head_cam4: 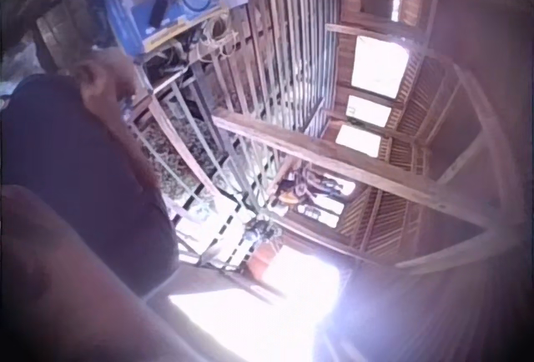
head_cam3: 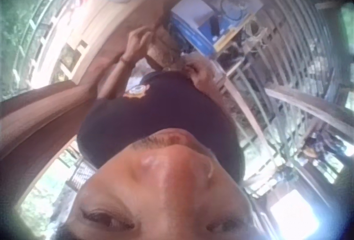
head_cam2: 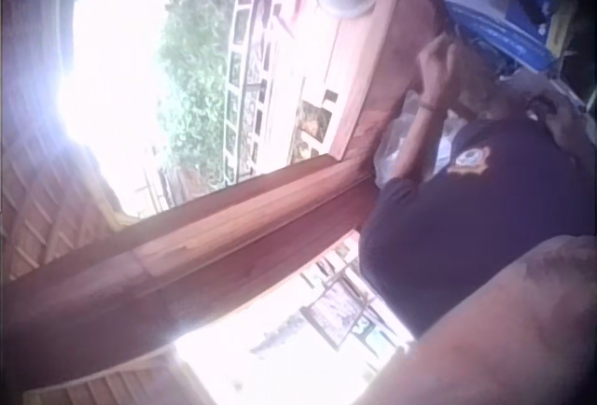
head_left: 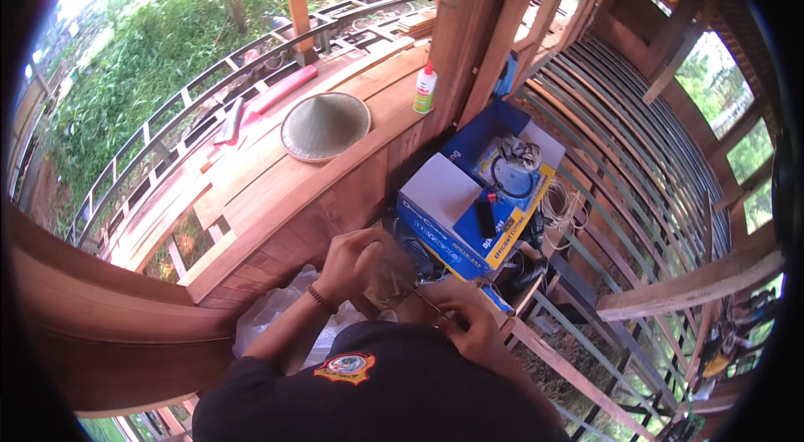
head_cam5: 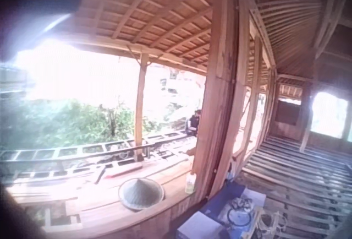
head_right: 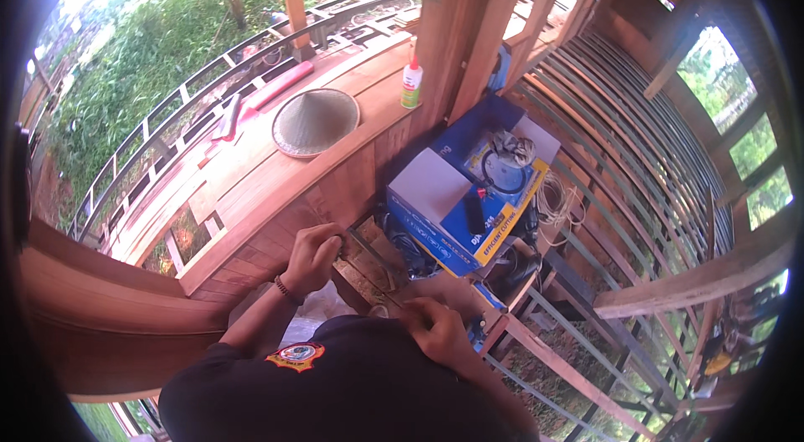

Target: The person sits on a wooden porch floor and assembles a small electronic device. They use a screwdriver to tighten screws on a metal bracket and then attach it to a blue plastic housing.

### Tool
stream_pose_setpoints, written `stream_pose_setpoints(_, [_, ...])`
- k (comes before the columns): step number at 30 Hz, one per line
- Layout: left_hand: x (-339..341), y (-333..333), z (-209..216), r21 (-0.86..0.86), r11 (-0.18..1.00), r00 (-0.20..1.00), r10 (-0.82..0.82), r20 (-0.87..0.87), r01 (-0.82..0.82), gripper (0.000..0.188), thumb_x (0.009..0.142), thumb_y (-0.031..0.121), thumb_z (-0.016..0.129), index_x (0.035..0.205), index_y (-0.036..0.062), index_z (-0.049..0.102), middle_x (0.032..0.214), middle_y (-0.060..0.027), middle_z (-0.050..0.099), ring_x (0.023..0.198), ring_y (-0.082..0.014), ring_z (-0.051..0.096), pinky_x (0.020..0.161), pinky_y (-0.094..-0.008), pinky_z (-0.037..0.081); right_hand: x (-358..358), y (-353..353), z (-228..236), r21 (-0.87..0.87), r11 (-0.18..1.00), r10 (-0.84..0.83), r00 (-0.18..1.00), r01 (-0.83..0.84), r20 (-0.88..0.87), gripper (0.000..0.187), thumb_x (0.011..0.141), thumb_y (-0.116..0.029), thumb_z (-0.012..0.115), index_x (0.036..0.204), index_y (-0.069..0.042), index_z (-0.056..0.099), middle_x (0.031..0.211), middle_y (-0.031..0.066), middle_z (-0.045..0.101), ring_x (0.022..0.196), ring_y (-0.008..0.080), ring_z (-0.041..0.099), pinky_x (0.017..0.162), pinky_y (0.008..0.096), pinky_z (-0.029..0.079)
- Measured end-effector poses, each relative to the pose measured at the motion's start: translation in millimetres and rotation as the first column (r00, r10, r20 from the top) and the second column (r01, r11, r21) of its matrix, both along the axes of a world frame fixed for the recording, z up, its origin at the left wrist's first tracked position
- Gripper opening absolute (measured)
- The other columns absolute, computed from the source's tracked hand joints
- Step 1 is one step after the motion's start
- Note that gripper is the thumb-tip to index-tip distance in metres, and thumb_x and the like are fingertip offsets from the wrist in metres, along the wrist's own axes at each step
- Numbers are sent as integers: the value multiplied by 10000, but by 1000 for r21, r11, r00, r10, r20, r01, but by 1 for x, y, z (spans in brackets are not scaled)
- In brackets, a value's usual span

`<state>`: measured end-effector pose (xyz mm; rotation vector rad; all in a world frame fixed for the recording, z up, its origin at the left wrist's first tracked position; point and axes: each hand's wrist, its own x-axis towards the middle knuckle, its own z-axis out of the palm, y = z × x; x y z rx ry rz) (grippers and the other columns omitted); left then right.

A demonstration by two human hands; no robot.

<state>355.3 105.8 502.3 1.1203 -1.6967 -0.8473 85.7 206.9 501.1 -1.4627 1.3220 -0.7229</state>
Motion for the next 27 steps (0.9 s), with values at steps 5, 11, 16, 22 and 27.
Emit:
stream_pose_setpoints(5, [-8, -6, 0, 57, 997, 998, -50, -38, 52, 252, 915, 192, 521, 878, -22, 649, 808, -222, 653, 774, -413, 650, 728, -456, 511, 0, 5, -2, -596, 783, -71, 928, -175, -366, 227, 958, -114, 672, 1156, -4, 699, 835, 92, 716, 711, 138, 652, 622, 319, 501])
stream_pose_setpoints(11, [-12, -2, 11, -15, 991, 991, -135, -15, 135, 260, 921, 205, 514, 907, -14, 654, 829, -217, 658, 792, -410, 648, 745, -458, 510, -15, 19, -15, 145, 987, -78, 993, 64, 93, 359, 888, -43, 690, 1247, -34, 692, 854, 171, 708, 713, 304, 695, 649, 388, 541])
stream_pose_setpoints(16, [-14, -1, -5, -26, 996, 995, -91, -46, 90, 230, 914, 173, 505, 897, -8, 646, 799, -177, 655, 754, -352, 655, 721, -421, 516, 1, 9, 2, -564, 808, -49, 935, -168, -350, 353, 883, -39, 683, 1236, -55, 700, 906, 173, 721, 768, 334, 706, 675, 389, 546])
stream_pose_setpoints(22, [-13, -1, 4, -12, 989, 989, -150, -3, 150, 242, 907, 187, 524, 910, -14, 658, 830, -194, 666, 790, -381, 657, 746, -434, 518, 1, 23, 1, -119, 993, 15, 996, -26, -92, 381, 928, -35, 641, 1309, -53, 654, 888, 164, 715, 719, 144, 643, 658, 306, 499])
stream_pose_setpoints(27, [-27, -13, 17, -54, 979, 980, -197, 20, 198, 244, 886, 183, 554, 911, -29, 672, 839, -209, 676, 777, -369, 673, 739, -422, 528, -13, 28, -23, 6, 1000, -15, 999, 14, 51, 418, 967, -49, 587, 1381, -103, 615, 924, 176, 728, 732, 137, 649, 666, 322, 504])
